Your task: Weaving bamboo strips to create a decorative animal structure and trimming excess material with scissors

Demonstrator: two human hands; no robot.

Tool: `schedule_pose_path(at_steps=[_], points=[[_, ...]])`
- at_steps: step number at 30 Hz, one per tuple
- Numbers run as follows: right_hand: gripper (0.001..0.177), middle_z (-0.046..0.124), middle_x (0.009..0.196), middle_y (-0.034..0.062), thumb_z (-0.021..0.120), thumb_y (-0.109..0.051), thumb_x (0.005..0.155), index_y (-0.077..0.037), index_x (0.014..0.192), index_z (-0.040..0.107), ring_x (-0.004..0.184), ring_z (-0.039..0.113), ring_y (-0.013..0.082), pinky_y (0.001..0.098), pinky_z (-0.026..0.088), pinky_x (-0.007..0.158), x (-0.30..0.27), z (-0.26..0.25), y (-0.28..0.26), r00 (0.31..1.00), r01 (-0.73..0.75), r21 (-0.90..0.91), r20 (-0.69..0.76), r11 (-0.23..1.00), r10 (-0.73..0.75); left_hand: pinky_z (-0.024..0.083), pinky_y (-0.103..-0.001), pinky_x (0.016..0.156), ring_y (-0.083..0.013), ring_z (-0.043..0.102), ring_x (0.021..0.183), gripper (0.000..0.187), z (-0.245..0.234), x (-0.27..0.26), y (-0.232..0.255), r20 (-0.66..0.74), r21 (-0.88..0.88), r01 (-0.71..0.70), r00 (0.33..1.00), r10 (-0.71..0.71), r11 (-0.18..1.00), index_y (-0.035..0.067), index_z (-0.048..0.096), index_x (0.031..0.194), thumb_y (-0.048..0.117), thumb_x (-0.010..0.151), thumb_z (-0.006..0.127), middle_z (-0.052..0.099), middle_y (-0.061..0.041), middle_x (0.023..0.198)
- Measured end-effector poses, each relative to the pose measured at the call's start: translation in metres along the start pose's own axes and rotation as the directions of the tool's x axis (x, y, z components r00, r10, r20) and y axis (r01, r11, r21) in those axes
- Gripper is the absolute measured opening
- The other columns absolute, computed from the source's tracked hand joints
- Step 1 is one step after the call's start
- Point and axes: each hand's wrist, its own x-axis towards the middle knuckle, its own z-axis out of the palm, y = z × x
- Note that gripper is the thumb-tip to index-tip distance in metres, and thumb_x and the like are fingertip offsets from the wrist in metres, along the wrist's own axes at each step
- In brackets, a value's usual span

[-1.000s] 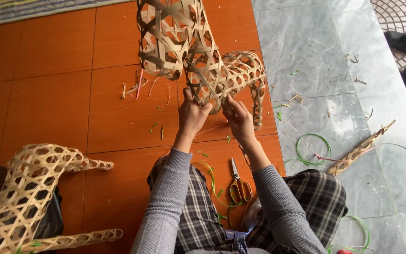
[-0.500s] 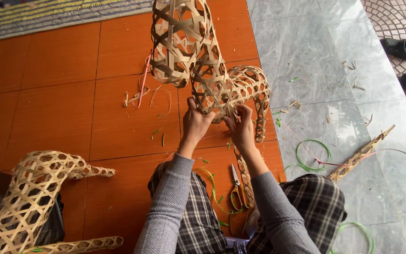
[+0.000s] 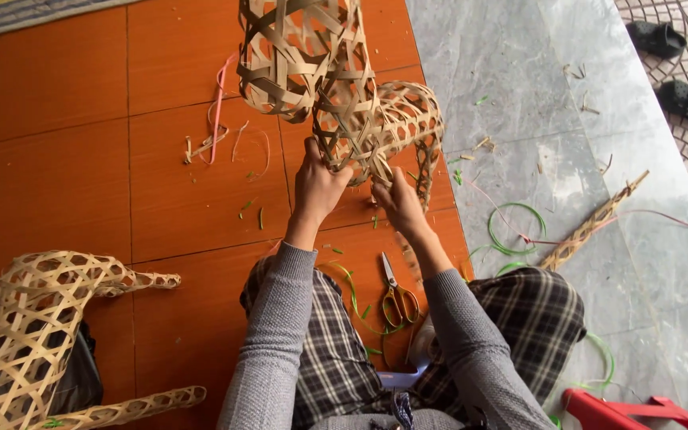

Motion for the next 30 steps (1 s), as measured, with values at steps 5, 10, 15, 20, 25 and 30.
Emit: schedule_pose_path(at_steps=[5, 10, 15, 20, 25, 30], points=[[0.026, 0.064, 0.067, 0.0144, 0.055, -0.034, 0.101, -0.009, 0.106, 0.047, 0.067, 0.064, 0.0307, 0.0468, 0.05, 0.069, -0.002, 0.004, -0.003, 0.997, 0.036, 0.179, 0.057, 0.983, -0.047, 0.052, -0.064, 0.074, -0.0506, 0.063, 0.092, 0.046, -0.002, -0.007, 0.005, 0.025, 0.053, 0.004, 1.0, -0.005, 0.999, 0.006, 0.043, 0.107, 0.017, 0.066, 0.061, 0.06, -0.027, 0.096], [0.029, 0.06, 0.061, 0.0124, 0.062, -0.029, 0.097, -0.006, 0.1, 0.045, 0.062, 0.059, 0.0227, 0.0418, 0.048, 0.064, 0.001, -0.01, -0.002, 0.982, 0.115, 0.114, 0.138, 0.987, -0.13, 0.052, -0.065, 0.075, -0.0514, 0.063, 0.094, 0.043, -0.005, -0.009, 0.001, 0.047, 0.052, -0.018, 0.999, 0.016, 0.998, 0.007, 0.044, 0.106, 0.015, 0.067, 0.061, 0.06, -0.026, 0.097], [0.025, 0.067, 0.081, 0.0067, 0.055, -0.026, 0.101, -0.008, 0.118, 0.056, 0.076, 0.063, 0.0172, 0.037, 0.051, 0.079, -0.009, -0.015, -0.028, 0.961, 0.048, 0.43, 0.227, 0.902, -0.159, 0.053, -0.064, 0.075, -0.0511, 0.063, 0.094, 0.044, -0.004, -0.009, -0.006, 0.048, 0.003, -0.092, 0.995, 0.091, 0.996, 0.008, 0.045, 0.108, 0.01, 0.069, 0.065, 0.061, -0.024, 0.098], [0.034, 0.062, 0.096, 0.0237, 0.051, -0.026, 0.103, -0.001, 0.126, 0.047, 0.089, 0.062, 0.0314, 0.0489, 0.048, 0.083, -0.007, -0.003, -0.009, 0.979, 0.117, 0.299, 0.123, 0.947, -0.16, 0.055, -0.061, 0.067, -0.0478, 0.066, 0.088, 0.047, -0.001, -0.012, -0.007, 0.017, 0.028, -0.094, 0.996, 0.093, 0.995, 0.007, 0.042, 0.109, 0.013, 0.069, 0.065, 0.06, -0.024, 0.093], [0.058, 0.051, 0.128, 0.0368, 0.053, -0.042, 0.102, 0.002, 0.136, 0.036, 0.12, 0.051, 0.0507, 0.064, 0.038, 0.102, -0.017, -0.011, -0.037, 0.986, -0.103, 0.211, 0.147, 0.972, 0.073, 0.059, -0.055, 0.065, -0.0426, 0.068, 0.085, 0.048, 0.002, -0.014, 0.003, -0.012, 0.016, -0.116, 0.993, 0.116, 0.993, 0.006, 0.044, 0.11, 0.013, 0.069, 0.068, 0.061, -0.022, 0.091], [0.039, 0.063, 0.095, 0.0256, 0.067, -0.035, 0.096, -0.004, 0.11, 0.048, 0.089, 0.063, 0.043, 0.0546, 0.048, 0.081, -0.017, -0.027, -0.036, 0.994, 0.0, 0.174, 0.112, 0.985, -0.02, 0.061, -0.049, 0.061, -0.044, 0.067, 0.078, 0.045, -0.002, -0.018, 0.017, 0.005, 0.005, -0.25, 0.968, 0.25, 0.968, -0.003, 0.047, 0.11, 0.001, 0.069, 0.062, 0.059, -0.022, 0.086]])
